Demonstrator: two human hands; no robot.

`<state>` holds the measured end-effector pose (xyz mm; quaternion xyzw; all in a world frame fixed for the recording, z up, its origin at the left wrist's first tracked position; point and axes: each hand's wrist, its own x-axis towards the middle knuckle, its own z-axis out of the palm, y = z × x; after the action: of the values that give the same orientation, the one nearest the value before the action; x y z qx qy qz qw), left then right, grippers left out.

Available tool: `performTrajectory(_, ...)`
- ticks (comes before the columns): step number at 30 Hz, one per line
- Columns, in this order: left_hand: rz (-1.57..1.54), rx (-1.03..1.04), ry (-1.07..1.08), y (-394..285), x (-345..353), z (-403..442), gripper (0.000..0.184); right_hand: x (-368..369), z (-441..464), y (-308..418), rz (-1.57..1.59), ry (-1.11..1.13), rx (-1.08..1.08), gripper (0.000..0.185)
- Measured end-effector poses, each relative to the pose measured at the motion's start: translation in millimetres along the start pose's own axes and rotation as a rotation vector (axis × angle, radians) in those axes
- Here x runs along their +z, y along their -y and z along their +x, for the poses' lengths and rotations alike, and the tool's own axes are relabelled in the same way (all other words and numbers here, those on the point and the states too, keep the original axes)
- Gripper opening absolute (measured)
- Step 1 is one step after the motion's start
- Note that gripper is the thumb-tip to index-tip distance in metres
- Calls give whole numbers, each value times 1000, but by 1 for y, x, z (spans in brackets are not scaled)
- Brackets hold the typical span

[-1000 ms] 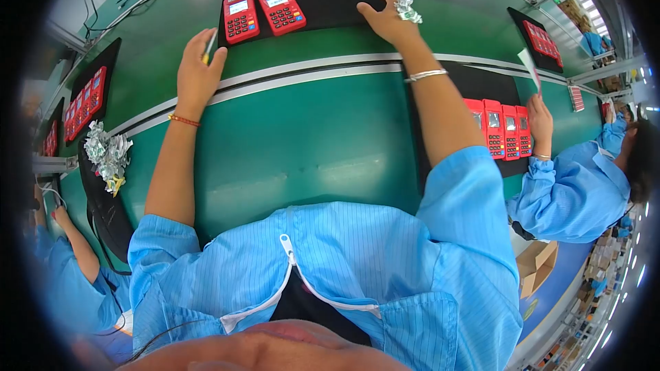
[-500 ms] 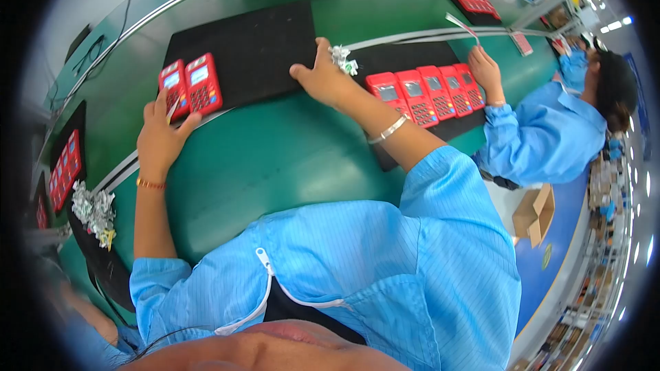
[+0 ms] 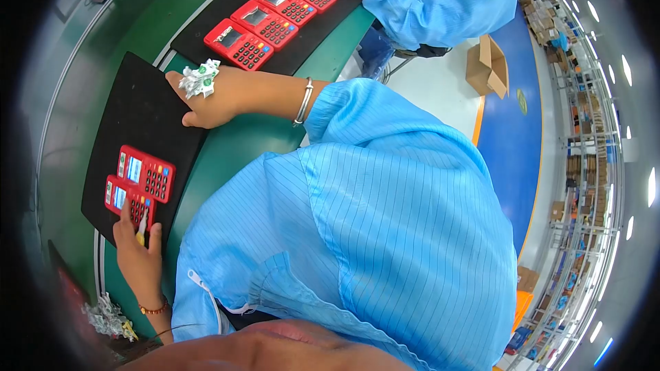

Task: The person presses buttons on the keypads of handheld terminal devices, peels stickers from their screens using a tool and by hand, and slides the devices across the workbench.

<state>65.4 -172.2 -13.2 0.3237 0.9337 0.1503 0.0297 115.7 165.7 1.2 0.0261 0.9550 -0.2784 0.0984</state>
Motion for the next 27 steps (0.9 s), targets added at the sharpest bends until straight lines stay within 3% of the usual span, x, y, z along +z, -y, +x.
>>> performTrajectory(3, -134, 169, -21, 15, 2, 10, 67, 10, 2, -13, -437, -242, -244, 67)
performTrajectory(4, -289, 49, 34, 33, 0, 15, 57, 18, 2, -15, -388, -364, -361, 68)
performTrajectory(5, -380, 3, -48, 49, 4, 20, 47, 27, 5, -14, -335, -485, -477, 69)
performTrajectory(7, -215, -60, -186, 102, 7, 39, 40, 45, 19, -3, -136, -470, -604, 74)
performTrajectory(10, -17, -117, -278, 166, 15, 77, 40, 71, 35, 20, -101, -415, -713, 83)
performTrajectory(12, 194, 1, -381, 186, 26, 109, 42, 86, 53, 31, -72, -418, -776, 86)
performTrajectory(16, 340, -7, -428, 172, 40, 146, 38, 106, 83, 64, -152, -507, -979, 80)
performTrajectory(18, 196, -75, -243, 161, 35, 150, 37, 125, 97, 78, -135, -488, -1056, 71)
performTrajectory(19, 245, 19, -303, 175, 40, 152, 36, 137, 102, 80, -104, -465, -1077, 67)
performTrajectory(22, 219, -104, -328, 141, 32, 137, 35, 145, 103, 80, -38, -325, -1026, 60)
performTrajectory(25, 185, -14, -373, 142, 31, 125, 33, 136, 90, 75, -30, -276, -1015, 55)
performTrajectory(27, 225, -76, -332, 117, 20, 109, 32, 123, 78, 64, -20, -247, -1063, 54)
